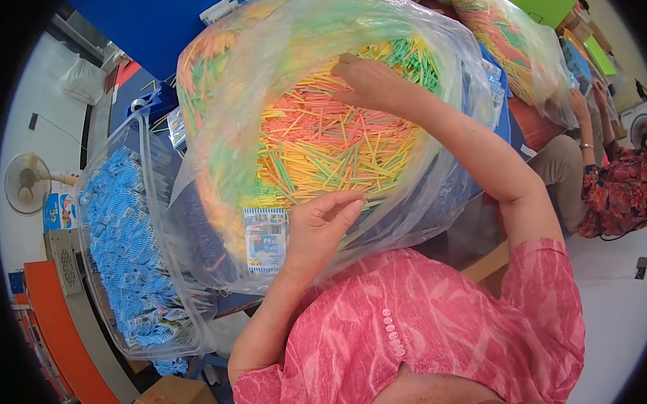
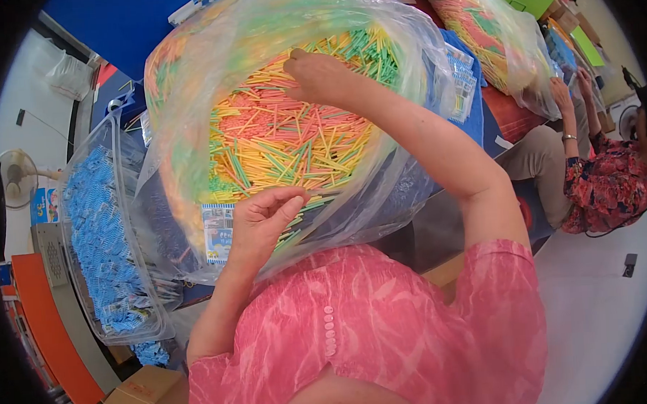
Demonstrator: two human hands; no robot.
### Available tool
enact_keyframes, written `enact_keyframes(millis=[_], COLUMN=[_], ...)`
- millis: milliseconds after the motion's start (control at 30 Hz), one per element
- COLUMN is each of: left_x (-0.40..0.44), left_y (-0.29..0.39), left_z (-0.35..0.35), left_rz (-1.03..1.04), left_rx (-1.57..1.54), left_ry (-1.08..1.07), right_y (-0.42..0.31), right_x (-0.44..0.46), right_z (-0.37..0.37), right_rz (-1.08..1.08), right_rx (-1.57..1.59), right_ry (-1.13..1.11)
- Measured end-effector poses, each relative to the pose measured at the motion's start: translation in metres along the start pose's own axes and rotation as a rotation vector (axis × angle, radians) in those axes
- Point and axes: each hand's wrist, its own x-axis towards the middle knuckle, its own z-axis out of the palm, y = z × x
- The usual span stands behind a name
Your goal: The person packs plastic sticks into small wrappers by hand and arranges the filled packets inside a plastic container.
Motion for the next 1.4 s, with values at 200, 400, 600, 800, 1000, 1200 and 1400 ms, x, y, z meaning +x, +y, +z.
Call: enact_keyframes(millis=[200, 400, 600, 800, 1000, 1200, 1400], left_x=[-0.003, -0.002, 0.006, 0.022, 0.059, 0.049, 0.05], left_y=[0.005, 0.005, 0.002, 0.019, -0.001, -0.017, -0.01], left_z=[-0.005, -0.011, -0.017, -0.011, -0.002, 0.011, 0.015], left_rz=[0.034, 0.017, 0.047, 0.05, -0.097, -0.046, 0.051], left_rx=[-0.062, -0.027, -0.084, -0.15, -0.589, -0.673, -0.71], left_ry=[0.013, 0.032, 0.057, 0.271, 0.084, 0.106, 0.389], right_y=[-0.009, -0.003, 0.007, -0.001, -0.077, -0.086, -0.091], right_x=[0.032, 0.032, 0.019, -0.001, -0.048, -0.073, -0.095], right_z=[0.014, 0.029, 0.024, -0.007, -0.026, 0.008, -0.002], right_rz=[0.025, -0.12, -0.224, -0.082, 0.123, 0.25, 0.467], right_rx=[-0.169, -0.284, -0.355, 0.309, 0.92, 1.158, 1.285], right_ry=[-0.125, -0.07, 0.067, -0.124, -0.612, -0.694, -0.653])
